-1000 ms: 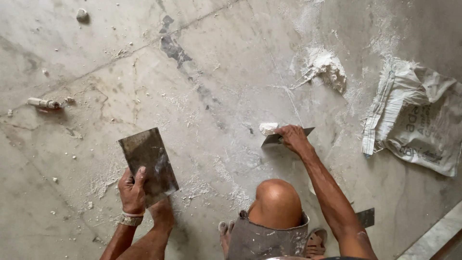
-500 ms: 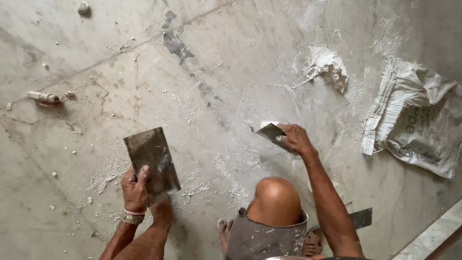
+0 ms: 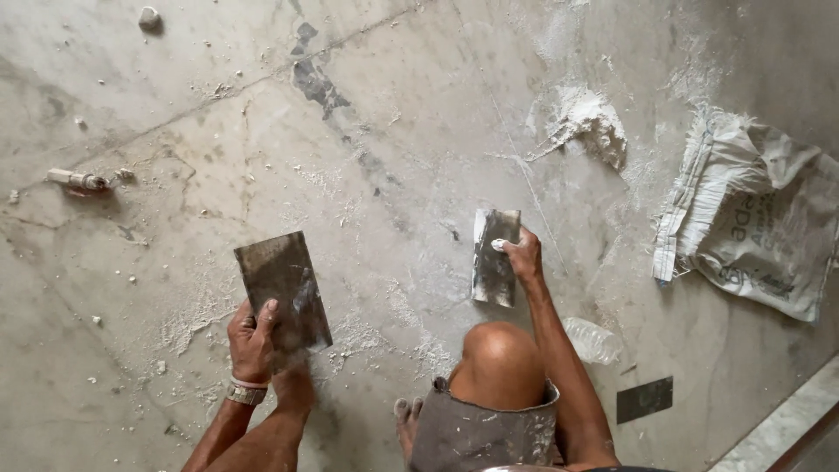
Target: The person sits on the floor of a room under renovation, scoops white putty powder from a pile next to its bag, adds water from a plastic bottle, and mixes and kneads the powder into a paste using two flat metal scraper blades by hand.
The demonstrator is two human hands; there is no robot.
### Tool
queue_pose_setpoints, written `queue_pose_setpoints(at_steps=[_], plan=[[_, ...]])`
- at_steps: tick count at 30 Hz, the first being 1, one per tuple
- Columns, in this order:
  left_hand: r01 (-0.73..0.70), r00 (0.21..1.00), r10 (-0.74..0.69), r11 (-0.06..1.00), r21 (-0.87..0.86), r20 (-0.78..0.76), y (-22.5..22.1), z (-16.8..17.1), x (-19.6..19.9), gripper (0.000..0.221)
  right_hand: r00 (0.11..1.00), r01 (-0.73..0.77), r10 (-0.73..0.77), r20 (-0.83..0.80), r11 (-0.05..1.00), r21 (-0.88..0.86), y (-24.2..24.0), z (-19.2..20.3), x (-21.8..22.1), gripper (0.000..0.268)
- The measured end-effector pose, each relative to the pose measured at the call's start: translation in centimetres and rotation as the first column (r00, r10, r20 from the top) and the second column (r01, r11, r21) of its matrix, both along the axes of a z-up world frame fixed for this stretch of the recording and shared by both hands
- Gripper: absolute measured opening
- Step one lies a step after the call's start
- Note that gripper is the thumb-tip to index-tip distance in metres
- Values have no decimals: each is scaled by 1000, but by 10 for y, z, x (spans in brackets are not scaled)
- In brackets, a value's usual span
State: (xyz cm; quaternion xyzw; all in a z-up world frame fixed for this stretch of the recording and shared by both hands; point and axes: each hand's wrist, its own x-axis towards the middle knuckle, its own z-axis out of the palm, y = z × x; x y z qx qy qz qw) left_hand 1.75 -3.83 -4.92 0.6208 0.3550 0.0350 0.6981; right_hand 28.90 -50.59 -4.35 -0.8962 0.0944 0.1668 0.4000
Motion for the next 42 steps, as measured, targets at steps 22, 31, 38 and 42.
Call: queue_pose_setpoints(at_steps=[22, 31, 38, 42], plan=[[-9, 1000, 9, 1000, 8, -12, 4, 3, -3, 25, 809, -266, 411, 421, 893, -363, 9, 0, -19, 20], [12, 1000, -12, 999, 47, 2, 6, 4, -4, 26, 768, -356, 538, 347, 809, -467, 22, -9, -6, 20], [14, 1000, -13, 998, 59, -3, 4, 12, -3, 25, 752, -391, 578, 317, 778, -492, 31, -16, -5, 21], [22, 999, -20, 997, 74, -25, 6, 7, -7, 26, 759, -339, 535, 370, 811, -477, 29, -19, -6, 22]])
